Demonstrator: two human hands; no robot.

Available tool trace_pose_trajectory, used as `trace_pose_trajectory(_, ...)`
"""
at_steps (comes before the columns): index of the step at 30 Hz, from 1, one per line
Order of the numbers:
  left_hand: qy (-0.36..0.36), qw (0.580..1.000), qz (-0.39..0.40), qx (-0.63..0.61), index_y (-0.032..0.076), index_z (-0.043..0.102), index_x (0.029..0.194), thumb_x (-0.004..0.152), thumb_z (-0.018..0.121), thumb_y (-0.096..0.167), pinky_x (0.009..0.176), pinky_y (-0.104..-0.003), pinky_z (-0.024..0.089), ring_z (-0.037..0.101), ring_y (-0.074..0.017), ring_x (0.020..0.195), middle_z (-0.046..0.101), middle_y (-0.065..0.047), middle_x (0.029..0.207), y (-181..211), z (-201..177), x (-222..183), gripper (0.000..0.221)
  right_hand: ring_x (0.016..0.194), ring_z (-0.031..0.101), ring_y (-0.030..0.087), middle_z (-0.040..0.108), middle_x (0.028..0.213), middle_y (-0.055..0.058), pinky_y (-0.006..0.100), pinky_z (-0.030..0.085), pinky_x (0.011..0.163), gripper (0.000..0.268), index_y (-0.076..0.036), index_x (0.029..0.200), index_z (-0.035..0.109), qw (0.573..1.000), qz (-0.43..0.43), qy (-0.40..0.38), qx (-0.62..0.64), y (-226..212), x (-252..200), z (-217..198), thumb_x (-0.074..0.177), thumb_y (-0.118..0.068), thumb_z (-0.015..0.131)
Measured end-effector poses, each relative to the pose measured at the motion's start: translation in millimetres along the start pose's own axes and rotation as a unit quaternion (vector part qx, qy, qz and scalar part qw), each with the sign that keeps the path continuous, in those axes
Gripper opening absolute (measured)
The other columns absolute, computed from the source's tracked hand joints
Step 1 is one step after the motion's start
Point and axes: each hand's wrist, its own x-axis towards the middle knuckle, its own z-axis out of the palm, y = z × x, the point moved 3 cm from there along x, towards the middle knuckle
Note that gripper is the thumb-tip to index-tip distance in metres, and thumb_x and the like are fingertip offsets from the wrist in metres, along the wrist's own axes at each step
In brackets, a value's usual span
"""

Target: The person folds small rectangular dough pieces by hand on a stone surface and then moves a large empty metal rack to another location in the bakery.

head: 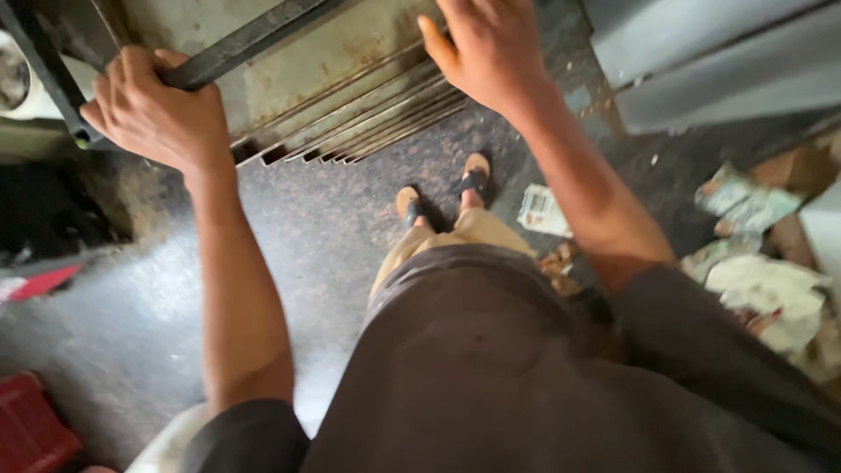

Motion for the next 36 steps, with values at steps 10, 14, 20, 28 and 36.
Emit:
trace_pose_trajectory(10, 0.093, 0.995, -0.006, -0.027, 0.017, 0.05, 0.064, 0.093, 0.063, 0.017, 0.068, -0.036, 0.033, 0.036, -0.0176, 0.059, 0.043, 0.0, 0.059, 15, -21, 13, 0.031, 0.082, 0.073, 0.022, 0.061, 0.127, 0.012, 0.032, 0.057, 0.064, 0.037, -0.006, 0.124, 0.058, 0.652, 0.54, -0.063, 0.528, -69, -79, 35, 0.098, -0.031, 0.071)
trace_pose_trajectory(14, 0.086, 0.995, -0.004, -0.041, 0.017, 0.049, 0.064, 0.093, 0.063, 0.02, 0.067, -0.038, 0.032, 0.036, -0.0171, 0.059, 0.043, 0.001, 0.059, 9, -20, 7, 0.033, 0.077, 0.072, 0.023, 0.065, 0.119, 0.017, 0.034, 0.058, 0.064, 0.048, -0.002, 0.129, 0.056, 0.605, 0.559, -0.071, 0.563, -86, -55, 42, 0.098, -0.037, 0.066)
trace_pose_trajectory(20, 0.052, 0.995, -0.008, -0.088, 0.019, 0.051, 0.066, 0.096, 0.064, 0.021, 0.07, -0.036, 0.034, 0.038, -0.0167, 0.062, 0.047, 0.002, 0.062, 0, -12, -2, 0.032, 0.073, 0.073, 0.028, 0.064, 0.121, 0.017, 0.042, 0.058, 0.063, 0.061, -0.002, 0.131, 0.05, 0.512, 0.615, -0.06, 0.597, -87, -36, 56, 0.096, -0.052, 0.057)
trace_pose_trajectory(28, 0.007, 0.994, 0.025, -0.103, 0.019, 0.054, 0.077, 0.086, 0.065, 0.021, 0.079, -0.038, 0.037, 0.043, -0.0174, 0.074, 0.05, 0.0, 0.074, -5, -20, -13, 0.014, 0.072, 0.071, 0.027, 0.065, 0.119, 0.017, 0.043, 0.058, 0.064, 0.062, -0.002, 0.127, 0.056, 0.539, 0.62, -0.014, 0.571, -45, -70, 68, 0.095, -0.054, 0.058)
trace_pose_trajectory(36, -0.013, 0.999, 0.016, -0.048, 0.018, 0.056, 0.103, 0.082, 0.061, 0.021, 0.105, -0.058, 0.038, 0.057, -0.0277, 0.107, 0.054, -0.006, 0.1, -10, 8, -33, 0.022, 0.063, 0.07, 0.026, 0.063, 0.111, 0.015, 0.044, 0.06, 0.061, 0.056, -0.006, 0.124, 0.058, 0.449, 0.668, -0.021, 0.593, -4, -115, 147, 0.09, -0.05, 0.068)
